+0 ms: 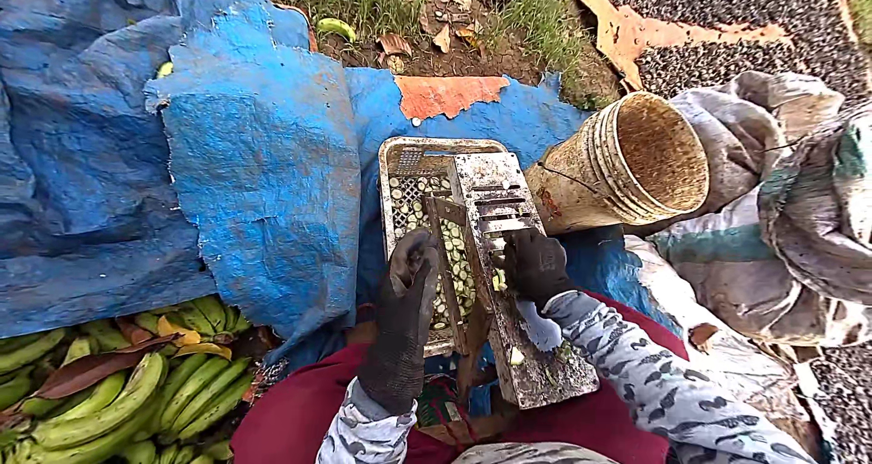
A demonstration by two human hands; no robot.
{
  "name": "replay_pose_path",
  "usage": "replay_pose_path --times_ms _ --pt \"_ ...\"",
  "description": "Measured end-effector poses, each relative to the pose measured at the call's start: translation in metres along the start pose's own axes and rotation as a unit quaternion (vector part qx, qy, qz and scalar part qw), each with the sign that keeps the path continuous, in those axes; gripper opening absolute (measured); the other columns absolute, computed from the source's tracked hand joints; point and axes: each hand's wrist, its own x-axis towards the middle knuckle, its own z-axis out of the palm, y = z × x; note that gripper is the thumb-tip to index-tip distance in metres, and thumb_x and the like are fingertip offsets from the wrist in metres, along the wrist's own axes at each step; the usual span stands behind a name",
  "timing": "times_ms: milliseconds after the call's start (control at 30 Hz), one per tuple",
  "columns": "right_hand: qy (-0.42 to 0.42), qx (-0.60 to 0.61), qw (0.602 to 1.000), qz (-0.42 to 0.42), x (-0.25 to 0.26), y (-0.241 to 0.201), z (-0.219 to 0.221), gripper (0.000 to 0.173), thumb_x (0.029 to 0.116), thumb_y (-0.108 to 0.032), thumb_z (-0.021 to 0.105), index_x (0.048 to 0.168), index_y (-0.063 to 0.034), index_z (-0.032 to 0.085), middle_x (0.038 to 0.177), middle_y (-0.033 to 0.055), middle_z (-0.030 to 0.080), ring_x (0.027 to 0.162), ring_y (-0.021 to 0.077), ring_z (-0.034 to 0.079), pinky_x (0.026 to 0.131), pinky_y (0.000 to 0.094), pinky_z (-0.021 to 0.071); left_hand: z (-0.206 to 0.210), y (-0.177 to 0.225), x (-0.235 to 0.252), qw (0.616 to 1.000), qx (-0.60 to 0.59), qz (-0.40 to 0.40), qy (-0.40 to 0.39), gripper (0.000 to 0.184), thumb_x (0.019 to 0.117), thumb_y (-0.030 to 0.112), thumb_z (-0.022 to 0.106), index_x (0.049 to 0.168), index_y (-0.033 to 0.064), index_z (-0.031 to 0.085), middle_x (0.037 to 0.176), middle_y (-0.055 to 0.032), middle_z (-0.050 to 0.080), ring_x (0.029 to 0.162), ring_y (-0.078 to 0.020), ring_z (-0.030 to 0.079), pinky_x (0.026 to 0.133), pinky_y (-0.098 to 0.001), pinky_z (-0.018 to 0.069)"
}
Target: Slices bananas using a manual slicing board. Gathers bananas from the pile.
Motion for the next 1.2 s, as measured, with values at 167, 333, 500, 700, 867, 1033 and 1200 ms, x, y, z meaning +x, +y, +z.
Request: replay_pose_path --times_ms 167,333,500,700,867,1033,1200 --pt "0.004 0.018 0.998 0.054 0.037 0.010 -0.010 0.053 0.1042 -0.048 0.052 0.123 0.0011 0.062 0.120 0.0274 0.063 0.103 0.0456 0.067 0.082 0.0632 0.0541 -0.005 0.010 -0.003 1.000 0.000 0.017 0.014 0.036 0.1016 0.011 0.056 0.137 0.0054 0.059 0.126 -0.0093 0.068 0.113 -0.0174 0.067 0.095 -0.0322 0.0562" --pt "0.001 0.015 0.987 -0.159 0.056 0.047 -0.019 0.062 0.0851 -0.052 0.077 0.130 -0.0099 0.066 0.124 0.0227 0.061 0.098 0.0393 0.068 0.079 0.0586 0.0577 -0.007 0.005 -0.001 1.000 0.016 0.022 0.009 0.036 0.1021 0.016 0.057 0.137 0.0095 0.060 0.127 -0.0073 0.068 0.113 -0.0179 0.066 0.093 -0.0333 0.0570" --pt "-0.003 0.055 0.996 -0.066 0.021 0.027 -0.012 0.019 0.0938 -0.013 0.065 0.109 -0.0030 0.070 0.115 0.0238 0.063 0.094 0.0418 0.067 0.075 0.0604 0.0556 0.001 0.009 0.001 1.000 0.000 0.026 0.002 0.037 0.1015 0.010 0.055 0.138 0.0045 0.058 0.128 -0.0098 0.066 0.115 -0.0182 0.066 0.098 -0.0330 0.0555" --pt "0.075 0.031 0.995 -0.054 -0.029 0.014 -0.001 0.020 0.0940 -0.010 0.060 0.102 0.0030 0.073 0.101 0.0287 0.068 0.084 0.0461 0.070 0.066 0.0588 0.0561 -0.004 0.004 0.000 1.000 -0.006 0.009 0.010 0.036 0.1014 0.011 0.056 0.137 0.0058 0.059 0.127 -0.0102 0.068 0.116 -0.0208 0.067 0.097 -0.0354 0.0564" --pt "0.027 -0.013 0.998 0.060 0.082 -0.011 -0.009 0.026 0.0950 -0.008 0.059 0.119 -0.0023 0.066 0.123 0.0262 0.061 0.099 0.0438 0.069 0.075 0.0596 0.0567 -0.002 0.003 0.002 1.000 0.008 0.009 0.020 0.036 0.1019 0.012 0.056 0.137 0.0069 0.060 0.126 -0.0094 0.068 0.113 -0.0193 0.067 0.094 -0.0340 0.0576" --pt "-0.004 0.029 1.000 -0.002 -0.011 0.008 -0.011 0.023 0.0967 -0.011 0.057 0.112 -0.0011 0.070 0.115 0.0264 0.065 0.095 0.0439 0.069 0.076 0.0596 0.0566 -0.008 0.006 0.004 1.000 0.009 0.024 0.013 0.035 0.1014 0.013 0.055 0.135 0.0057 0.060 0.124 -0.0089 0.068 0.115 -0.0196 0.066 0.097 -0.0353 0.0560" --pt "0.020 0.024 0.999 0.030 0.016 -0.001 0.000 0.023 0.0954 -0.011 0.062 0.115 -0.0006 0.069 0.117 0.0279 0.063 0.093 0.0459 0.068 0.074 0.0615 0.0557 -0.006 0.003 0.002 1.000 0.021 0.009 0.015 0.036 0.1016 0.014 0.056 0.136 0.0070 0.059 0.124 -0.0078 0.068 0.113 -0.0183 0.067 0.096 -0.0340 0.0563"
